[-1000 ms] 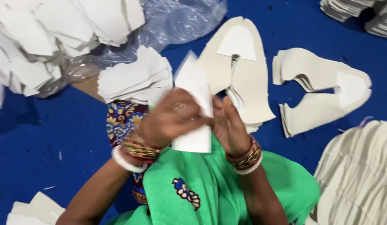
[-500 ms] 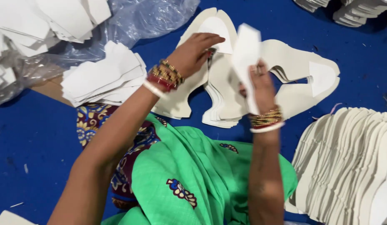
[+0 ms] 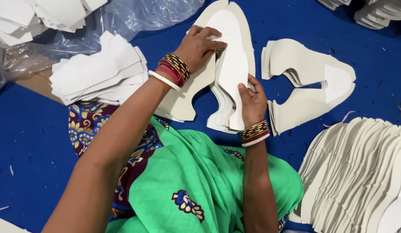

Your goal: The person sorts and stacks white shoe upper components into organized piles.

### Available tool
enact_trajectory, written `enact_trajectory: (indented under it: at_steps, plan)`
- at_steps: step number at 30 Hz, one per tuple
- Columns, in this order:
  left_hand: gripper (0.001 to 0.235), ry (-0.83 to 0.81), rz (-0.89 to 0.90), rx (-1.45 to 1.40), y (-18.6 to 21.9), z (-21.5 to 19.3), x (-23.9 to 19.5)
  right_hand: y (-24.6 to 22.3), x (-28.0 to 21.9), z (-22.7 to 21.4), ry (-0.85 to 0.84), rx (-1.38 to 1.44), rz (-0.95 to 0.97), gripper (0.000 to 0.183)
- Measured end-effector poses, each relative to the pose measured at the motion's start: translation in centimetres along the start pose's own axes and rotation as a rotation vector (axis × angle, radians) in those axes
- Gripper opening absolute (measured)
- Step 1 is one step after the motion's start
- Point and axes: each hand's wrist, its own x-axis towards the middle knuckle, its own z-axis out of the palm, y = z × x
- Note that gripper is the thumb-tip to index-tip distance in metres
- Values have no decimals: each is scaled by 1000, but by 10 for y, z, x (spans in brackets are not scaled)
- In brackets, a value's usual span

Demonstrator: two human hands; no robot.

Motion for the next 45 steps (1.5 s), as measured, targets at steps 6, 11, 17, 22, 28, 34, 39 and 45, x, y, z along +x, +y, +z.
enact_trajectory:
  at_steps: [6, 11, 17, 22, 28, 34, 39, 45]
  plan:
    - [39, -5, -33, 13, 5, 0, 2, 4, 6, -8, 4, -141, -37, 48]
    - [40, -6, -37, 8, 3, 2, 2, -7, 4, -2, 26, -189, -24, 47]
    - [41, 2, -27, 42, 4, 5, 1, -3, 3, -2, 47, -244, -71, 45]
    - [41, 27, -5, 64, 4, 7, -1, -7, 2, 3, 49, -268, -84, 44]
    - [37, 3, -21, 48, 4, 8, -3, -6, 2, 2, 64, -341, -120, 42]
    - [41, -35, -29, 33, 4, 7, -1, -12, 3, 3, 43, -247, -53, 41]
    - [41, -38, -41, 33, 4, 9, -2, -9, 5, 2, 38, -236, -43, 40]
    - [57, -80, -51, 10, 16, -7, -3, -13, 4, 6, 44, -276, -44, 39]
